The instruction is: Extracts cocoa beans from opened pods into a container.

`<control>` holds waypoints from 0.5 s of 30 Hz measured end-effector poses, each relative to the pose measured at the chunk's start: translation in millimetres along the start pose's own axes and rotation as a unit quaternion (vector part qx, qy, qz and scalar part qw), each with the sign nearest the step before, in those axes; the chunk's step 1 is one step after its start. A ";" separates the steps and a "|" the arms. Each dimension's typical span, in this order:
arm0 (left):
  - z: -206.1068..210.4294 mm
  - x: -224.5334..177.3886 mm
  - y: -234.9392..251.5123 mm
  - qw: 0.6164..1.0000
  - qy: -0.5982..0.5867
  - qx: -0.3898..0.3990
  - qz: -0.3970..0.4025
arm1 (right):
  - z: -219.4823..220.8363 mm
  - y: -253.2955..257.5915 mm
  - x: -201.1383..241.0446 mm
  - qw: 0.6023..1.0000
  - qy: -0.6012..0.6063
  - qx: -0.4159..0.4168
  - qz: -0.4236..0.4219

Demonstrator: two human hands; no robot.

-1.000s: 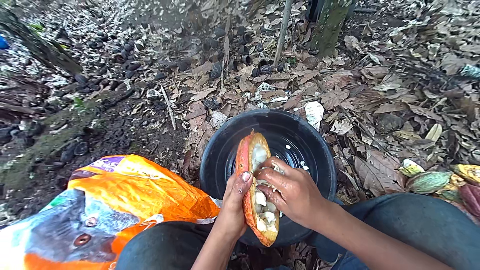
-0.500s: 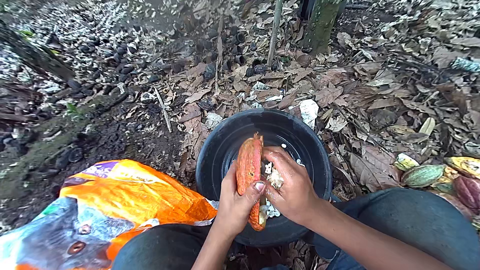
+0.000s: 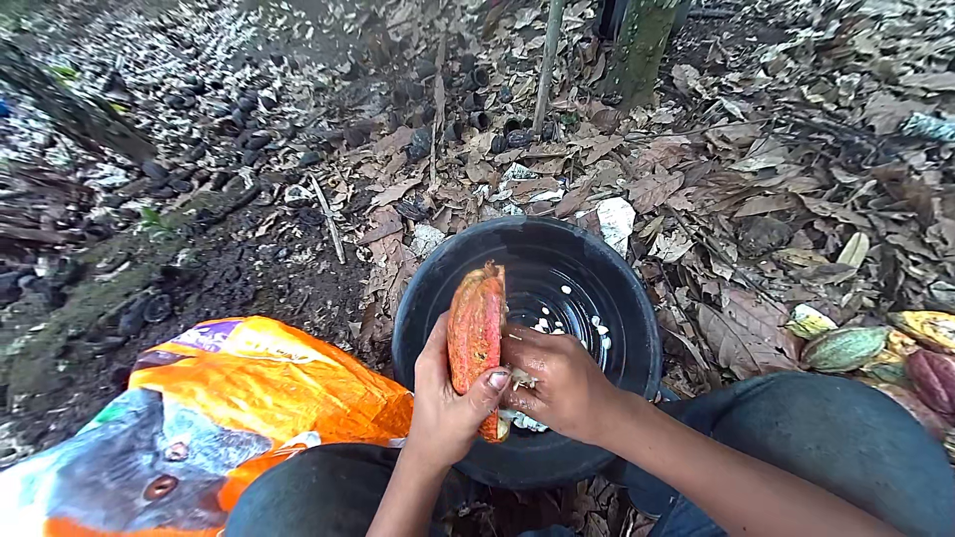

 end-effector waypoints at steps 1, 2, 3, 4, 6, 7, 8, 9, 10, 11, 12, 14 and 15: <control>-2.0 -1.3 0.7 1.000 0.008 0.002 0.008 | 1.4 -0.5 0.7 1.000 -0.004 0.011 -0.006; -3.9 -2.4 1.0 1.000 0.017 0.002 0.016 | 2.4 -1.4 2.3 1.000 -0.006 0.021 -0.014; -5.5 -3.8 1.0 0.999 0.029 0.002 0.025 | 3.3 -2.1 4.5 0.999 -0.008 0.033 -0.022; -7.1 -5.4 1.0 0.998 0.044 0.003 0.034 | 4.1 -2.6 7.2 0.998 -0.012 0.050 -0.030; -10.0 -9.1 1.0 0.995 0.082 0.014 0.055 | 4.6 -2.5 11.1 0.996 -0.021 0.077 -0.043; -11.1 -10.2 0.7 0.993 0.094 0.018 0.063 | 4.3 -2.4 12.1 0.995 -0.023 0.086 -0.051; -11.6 -11.1 0.6 0.992 0.101 0.019 0.069 | 3.8 -2.5 12.7 0.994 -0.026 0.091 -0.056; -11.5 -12.1 0.8 0.991 0.105 0.018 0.075 | 3.1 -3.0 13.4 0.993 -0.031 0.091 -0.061; -11.2 -13.1 1.2 0.990 0.111 0.017 0.080 | 2.7 -3.7 14.4 0.993 -0.037 0.088 -0.065; -11.2 -14.5 1.7 0.989 0.118 0.015 0.087 | 2.6 -4.7 15.8 0.993 -0.047 0.085 -0.066; -11.8 -15.8 2.2 0.987 0.127 0.012 0.093 | 2.7 -5.8 17.4 0.993 -0.060 0.083 -0.065; -14.3 -17.9 3.3 0.985 0.139 0.004 0.103 | 3.0 -7.4 21.2 0.990 -0.100 0.071 -0.067; -16.0 -18.7 3.7 0.984 0.141 0.000 0.106 | 3.7 -8.2 22.3 0.988 -0.121 0.069 -0.069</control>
Point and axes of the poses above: each hand's wrist, its own y-axis towards the middle knuckle, its own z-axis out of the palm, x = y × z, the point moved 6 cm from there along y, towards the middle knuckle, and after that the axes turned 4 degrees about z, right-handed, at the moved point
